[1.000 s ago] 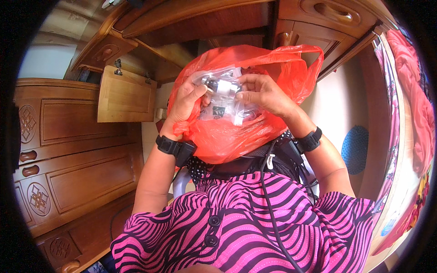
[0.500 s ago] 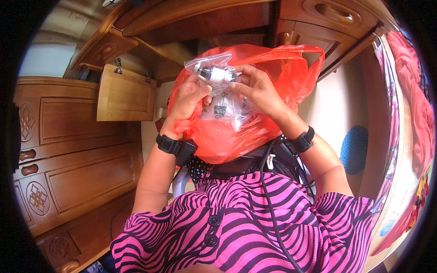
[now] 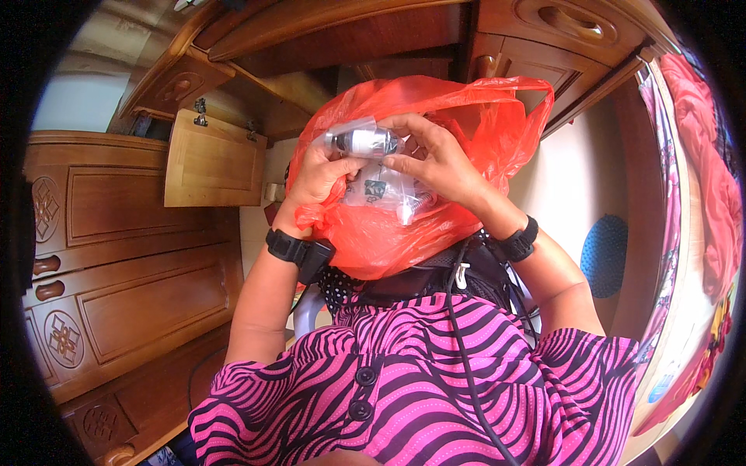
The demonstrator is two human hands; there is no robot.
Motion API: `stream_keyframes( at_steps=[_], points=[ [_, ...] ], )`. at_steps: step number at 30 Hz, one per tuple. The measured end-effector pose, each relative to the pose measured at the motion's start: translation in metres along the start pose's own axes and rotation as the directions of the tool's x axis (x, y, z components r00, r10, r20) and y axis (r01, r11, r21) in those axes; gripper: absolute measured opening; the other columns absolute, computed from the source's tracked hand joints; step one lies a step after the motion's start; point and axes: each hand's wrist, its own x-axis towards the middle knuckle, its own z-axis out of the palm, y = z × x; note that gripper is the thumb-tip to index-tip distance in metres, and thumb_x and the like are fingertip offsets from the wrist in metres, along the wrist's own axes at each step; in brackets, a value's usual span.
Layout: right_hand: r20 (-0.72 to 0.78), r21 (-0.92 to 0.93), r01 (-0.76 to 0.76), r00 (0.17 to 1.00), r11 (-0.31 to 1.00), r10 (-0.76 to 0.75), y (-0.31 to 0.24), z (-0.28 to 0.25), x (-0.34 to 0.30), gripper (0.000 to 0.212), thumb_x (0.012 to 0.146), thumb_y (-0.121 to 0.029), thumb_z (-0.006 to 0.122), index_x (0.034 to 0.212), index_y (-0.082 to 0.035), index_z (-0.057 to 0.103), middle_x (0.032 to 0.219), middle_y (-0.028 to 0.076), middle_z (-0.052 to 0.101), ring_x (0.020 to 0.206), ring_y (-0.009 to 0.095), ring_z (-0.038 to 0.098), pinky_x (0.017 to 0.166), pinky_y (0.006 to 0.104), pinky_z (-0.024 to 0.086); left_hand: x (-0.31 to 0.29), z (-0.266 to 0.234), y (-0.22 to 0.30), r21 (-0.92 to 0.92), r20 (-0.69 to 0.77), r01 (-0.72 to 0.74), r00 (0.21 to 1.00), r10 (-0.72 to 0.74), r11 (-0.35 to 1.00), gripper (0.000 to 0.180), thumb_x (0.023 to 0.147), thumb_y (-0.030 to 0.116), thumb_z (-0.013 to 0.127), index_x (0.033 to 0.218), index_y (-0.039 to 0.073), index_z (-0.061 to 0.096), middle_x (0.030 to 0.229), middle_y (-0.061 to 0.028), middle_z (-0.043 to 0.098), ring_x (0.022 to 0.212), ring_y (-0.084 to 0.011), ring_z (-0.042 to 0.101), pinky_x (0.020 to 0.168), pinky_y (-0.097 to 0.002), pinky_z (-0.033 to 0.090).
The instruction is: Organize and inspect various small items stored in a red plastic bag inside a wooden cabinet.
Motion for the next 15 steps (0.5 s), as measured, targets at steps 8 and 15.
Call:
stream_keyframes(
  at_steps=[8, 15],
  points=[
    [0.0, 0.096, -0.002, 1.0, 0.995, 0.002, 0.014, -0.007, 0.003, 0.041, 0.086, 0.0, 0.061, 0.125, 0.001, 0.048, 0.098, 0.005, 0.062, 0.088, 0.011, 0.058, 0.079, 0.0246, 0.048, 0.002, -0.02, -0.01, 0.101, 0.054, 0.092, 0.994, -0.098, 0.991, 0.015, 0.081, 0.008, 0.067, 0.095, 0.002, 0.066, 0.073, 0.0005, 0.061, 0.062, -0.0068, 0.052, 0.056, -0.0222, 0.041],
    [-0.048, 0.132, -0.072, 0.996, 0.989, 0.079, 0.009, -0.005, 0.004, 0.041, 0.086, 0.001, 0.061, 0.125, 0.0, 0.048, 0.093, 0.004, 0.062, 0.081, 0.008, 0.058, 0.069, 0.0215, 0.047, 0.004, -0.017, -0.011, -0.066, 0.027, 0.052, 0.998, -0.051, 0.996, 0.028, 0.082, 0.009, 0.067, 0.105, 0.002, 0.052, 0.082, -0.0054, 0.063, 0.061, -0.0092, 0.052, 0.056, -0.0237, 0.043]
  ],
)
